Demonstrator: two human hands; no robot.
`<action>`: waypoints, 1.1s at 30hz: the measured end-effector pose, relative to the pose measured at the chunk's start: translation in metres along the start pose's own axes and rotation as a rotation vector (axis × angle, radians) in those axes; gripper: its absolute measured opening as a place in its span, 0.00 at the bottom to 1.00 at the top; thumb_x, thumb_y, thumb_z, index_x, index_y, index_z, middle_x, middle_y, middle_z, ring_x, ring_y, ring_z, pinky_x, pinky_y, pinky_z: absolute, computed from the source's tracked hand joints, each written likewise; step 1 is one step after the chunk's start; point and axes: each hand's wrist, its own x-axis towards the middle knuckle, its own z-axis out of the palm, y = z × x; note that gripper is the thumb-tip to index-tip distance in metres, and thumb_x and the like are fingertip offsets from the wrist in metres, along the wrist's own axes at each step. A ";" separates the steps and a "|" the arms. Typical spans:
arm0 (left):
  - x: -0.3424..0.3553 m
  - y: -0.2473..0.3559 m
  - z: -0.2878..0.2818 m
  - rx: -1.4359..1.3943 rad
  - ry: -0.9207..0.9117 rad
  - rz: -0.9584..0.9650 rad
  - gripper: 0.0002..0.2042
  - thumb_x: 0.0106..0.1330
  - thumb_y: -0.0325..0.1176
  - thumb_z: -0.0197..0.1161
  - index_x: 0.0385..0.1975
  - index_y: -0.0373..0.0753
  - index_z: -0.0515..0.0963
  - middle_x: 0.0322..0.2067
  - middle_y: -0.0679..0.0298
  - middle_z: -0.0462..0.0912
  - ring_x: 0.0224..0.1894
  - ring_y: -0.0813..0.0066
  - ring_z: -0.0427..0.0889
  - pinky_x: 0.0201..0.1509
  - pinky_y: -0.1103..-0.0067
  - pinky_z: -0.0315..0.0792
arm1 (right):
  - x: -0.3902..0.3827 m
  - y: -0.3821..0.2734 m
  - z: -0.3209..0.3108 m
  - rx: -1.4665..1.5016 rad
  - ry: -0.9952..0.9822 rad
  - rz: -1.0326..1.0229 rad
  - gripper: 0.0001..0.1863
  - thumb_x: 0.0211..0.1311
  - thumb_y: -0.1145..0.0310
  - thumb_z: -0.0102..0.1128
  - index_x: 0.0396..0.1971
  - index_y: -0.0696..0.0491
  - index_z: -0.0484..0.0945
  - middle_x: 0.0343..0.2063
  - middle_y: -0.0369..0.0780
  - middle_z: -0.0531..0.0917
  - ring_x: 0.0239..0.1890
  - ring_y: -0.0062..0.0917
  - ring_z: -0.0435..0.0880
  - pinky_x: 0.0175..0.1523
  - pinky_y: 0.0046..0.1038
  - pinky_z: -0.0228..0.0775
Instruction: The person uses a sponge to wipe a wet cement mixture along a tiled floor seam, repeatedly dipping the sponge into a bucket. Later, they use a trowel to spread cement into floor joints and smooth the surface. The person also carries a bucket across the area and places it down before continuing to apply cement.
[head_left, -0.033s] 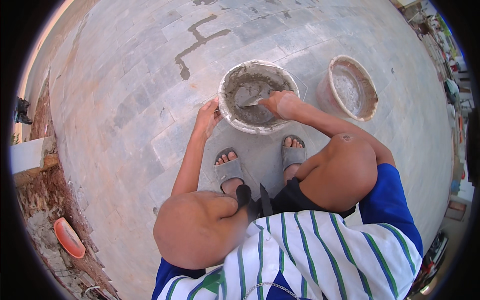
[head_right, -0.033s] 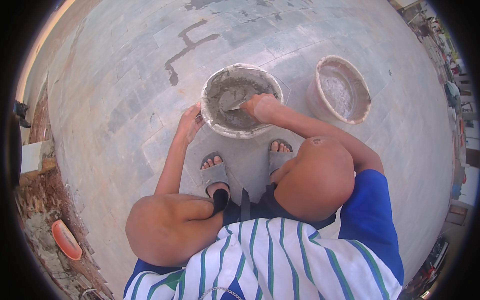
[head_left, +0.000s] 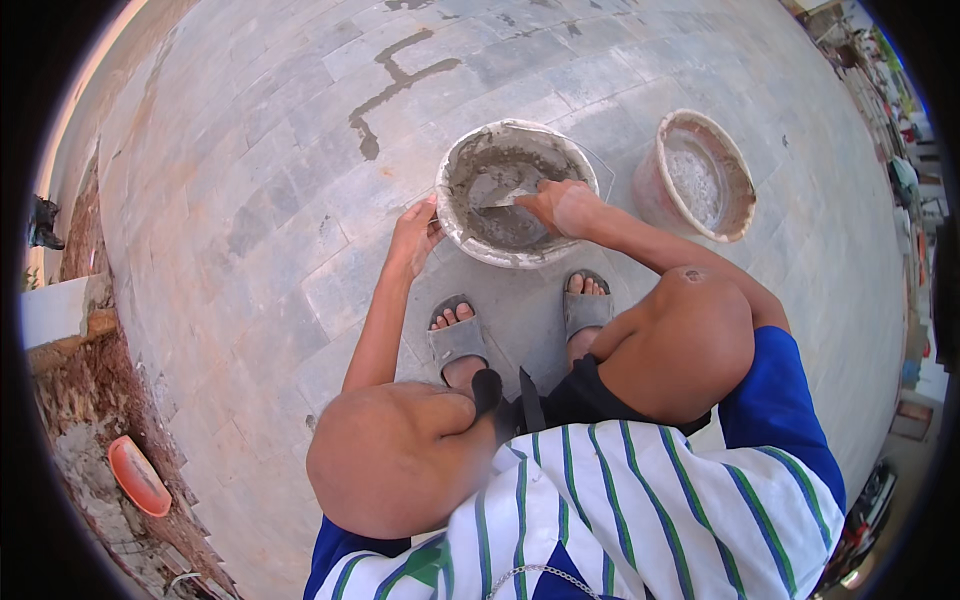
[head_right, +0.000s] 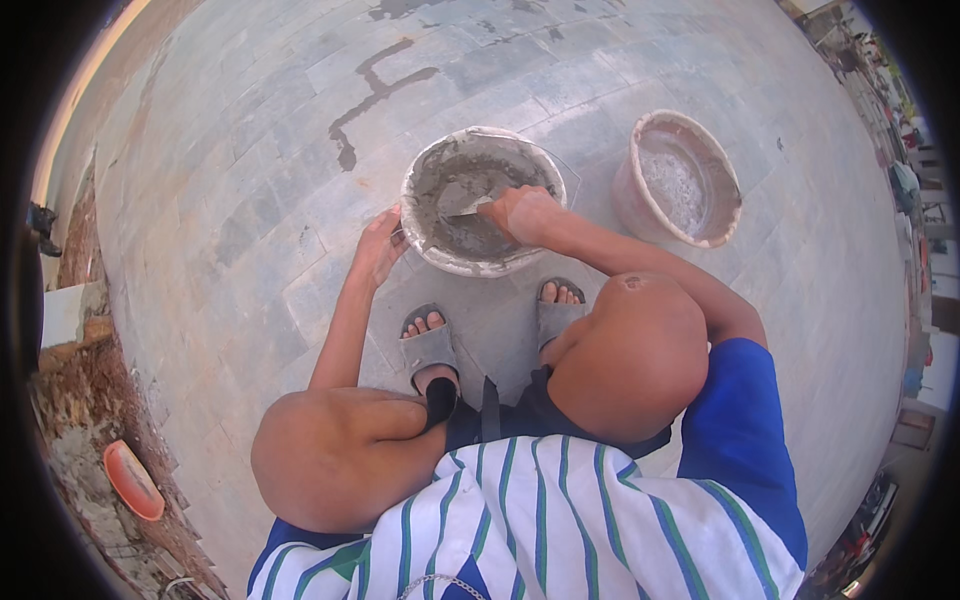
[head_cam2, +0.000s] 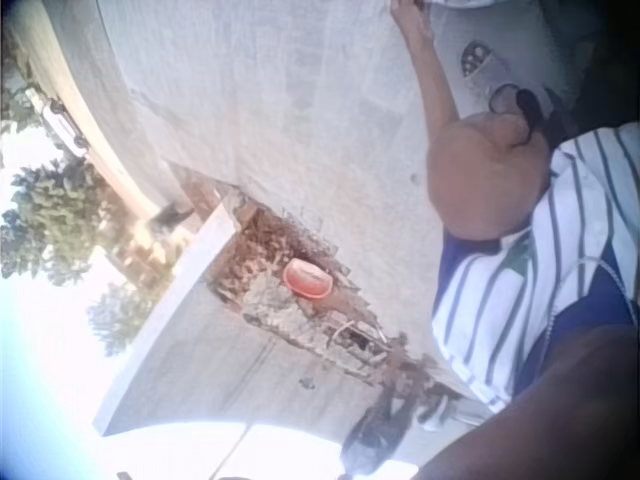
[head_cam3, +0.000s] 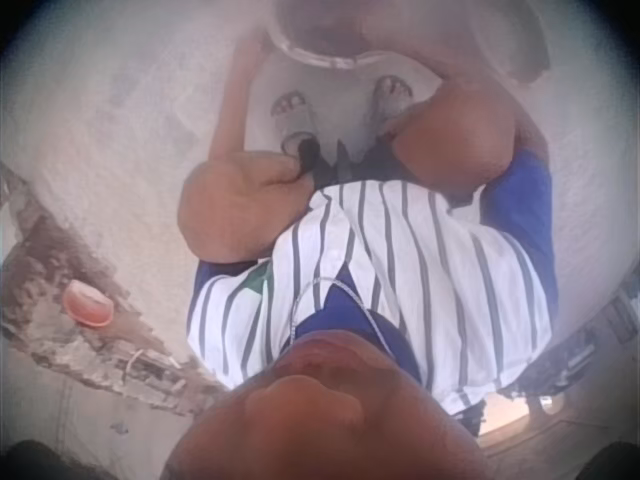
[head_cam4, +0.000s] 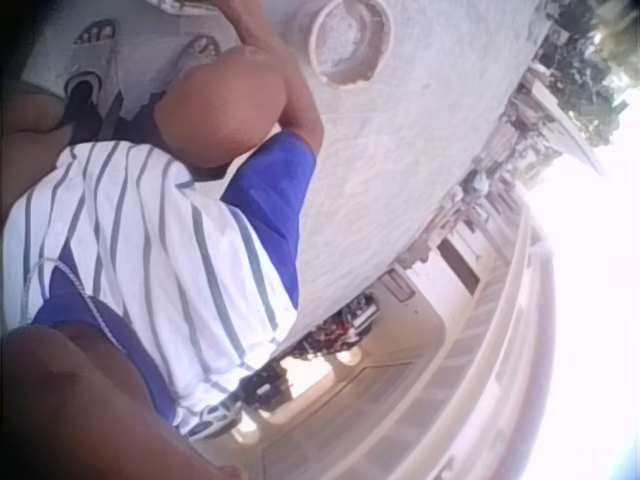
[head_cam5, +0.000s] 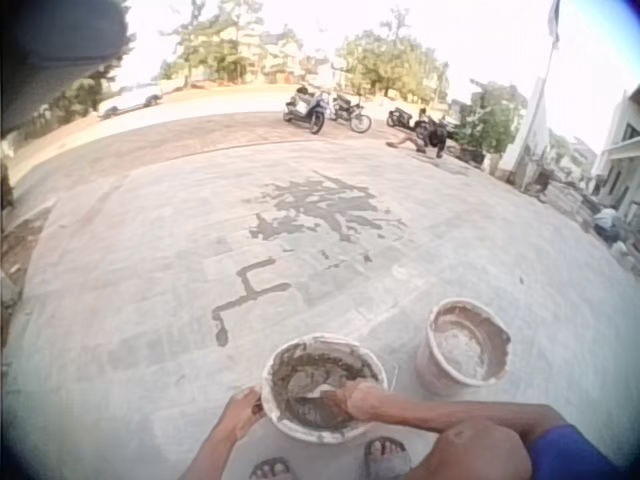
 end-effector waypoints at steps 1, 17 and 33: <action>-0.001 0.001 0.000 -0.001 0.003 -0.006 0.15 0.70 0.43 0.52 0.45 0.38 0.75 0.37 0.69 0.78 0.37 0.80 0.76 0.45 0.81 0.72 | 0.005 0.005 0.009 -0.008 0.076 -0.029 0.17 0.60 0.65 0.49 0.50 0.44 0.76 0.34 0.47 0.82 0.37 0.42 0.83 0.41 0.40 0.75; 0.001 0.002 0.006 -0.009 -0.012 -0.013 0.15 0.70 0.43 0.52 0.44 0.37 0.74 0.37 0.69 0.78 0.37 0.80 0.76 0.46 0.81 0.72 | 0.028 0.047 -0.015 0.148 0.086 -0.073 0.17 0.67 0.64 0.44 0.50 0.52 0.75 0.34 0.43 0.83 0.34 0.35 0.83 0.40 0.34 0.74; -0.002 0.001 -0.001 0.005 -0.033 -0.001 0.15 0.70 0.43 0.51 0.48 0.39 0.73 0.38 0.70 0.77 0.37 0.82 0.74 0.45 0.82 0.72 | 0.037 -0.021 0.048 1.545 0.068 0.243 0.24 0.68 0.60 0.44 0.62 0.50 0.65 0.22 0.32 0.72 0.17 0.16 0.66 0.21 0.21 0.58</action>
